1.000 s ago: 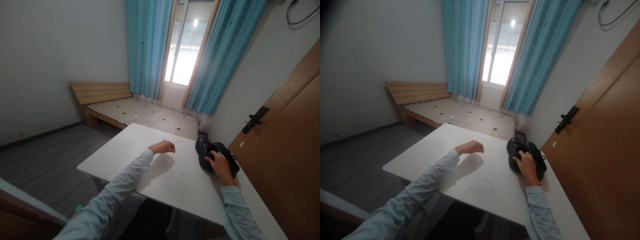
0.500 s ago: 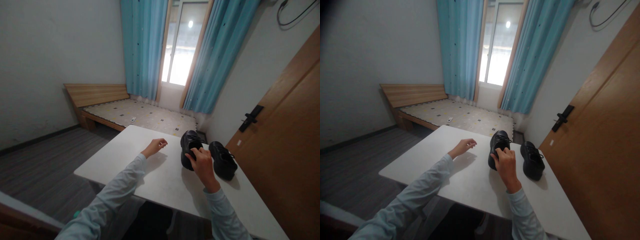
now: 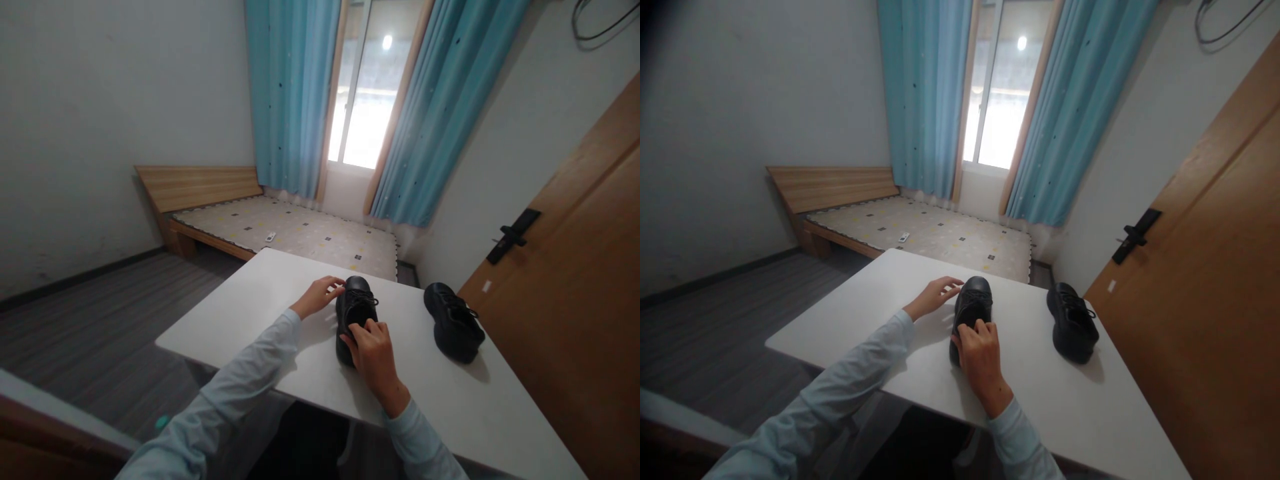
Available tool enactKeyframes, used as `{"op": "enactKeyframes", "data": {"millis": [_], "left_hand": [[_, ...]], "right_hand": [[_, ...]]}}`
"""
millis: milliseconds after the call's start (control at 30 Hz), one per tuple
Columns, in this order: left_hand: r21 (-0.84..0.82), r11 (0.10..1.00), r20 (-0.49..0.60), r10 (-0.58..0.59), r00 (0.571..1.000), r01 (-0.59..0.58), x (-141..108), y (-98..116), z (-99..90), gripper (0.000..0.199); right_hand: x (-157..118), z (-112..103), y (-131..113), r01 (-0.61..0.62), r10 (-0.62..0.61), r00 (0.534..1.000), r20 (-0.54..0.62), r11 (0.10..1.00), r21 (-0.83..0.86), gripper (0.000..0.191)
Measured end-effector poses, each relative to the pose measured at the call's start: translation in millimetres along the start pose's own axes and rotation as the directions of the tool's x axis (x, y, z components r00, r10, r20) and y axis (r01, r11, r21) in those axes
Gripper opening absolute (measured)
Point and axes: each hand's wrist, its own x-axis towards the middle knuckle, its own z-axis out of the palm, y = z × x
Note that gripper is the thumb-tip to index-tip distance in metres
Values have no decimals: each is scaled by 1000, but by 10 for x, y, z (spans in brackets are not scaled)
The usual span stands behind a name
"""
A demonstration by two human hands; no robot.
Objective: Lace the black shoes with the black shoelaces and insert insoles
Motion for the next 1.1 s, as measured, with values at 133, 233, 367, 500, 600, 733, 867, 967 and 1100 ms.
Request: {"op": "enactKeyframes", "data": {"millis": [133, 233, 367, 500, 600, 733, 867, 967, 1100], "left_hand": [[7, 990, 33, 138, 990, -138, -16, 46, -21, 36], [2, 980, 81, 197, 977, -198, -38, 103, -39, 38], [-43, 975, 185, 222, 957, -218, -75, 156, -19, 43], [-74, 973, 197, 229, 953, -218, -89, 163, 33, 45], [-55, 978, 179, 210, 961, -203, -84, 170, 47, 43], [-49, 978, 174, 210, 962, -205, -82, 180, 41, 40], [-49, 974, 174, 225, 959, -220, -85, 172, 39, 40], [-40, 973, 167, 229, 959, -225, -82, 161, 49, 39], [-23, 972, 142, 233, 962, -232, -82, 159, 82, 38]], "right_hand": [[-12, 29, -58, -45, 45, 999, 11, 999, 9, 16], [2, 34, -64, -89, 89, 994, 64, 996, 10, 12], [87, -73, 68, -75, 50, 971, 235, 992, 100, 14], [305, -353, 374, -138, -10, 956, 294, 867, 478, 10], [488, -479, 627, -205, 122, 976, 181, 797, 568, 10], [600, -316, 892, -280, 220, 960, 174, 724, 631, 12], [528, 39, 1028, -360, 288, 930, 229, 578, 732, 18], [421, 232, 1051, -411, 378, 893, 245, 459, 788, 23], [328, 288, 1000, -417, 379, 889, 259, 431, 800, 19]]}}
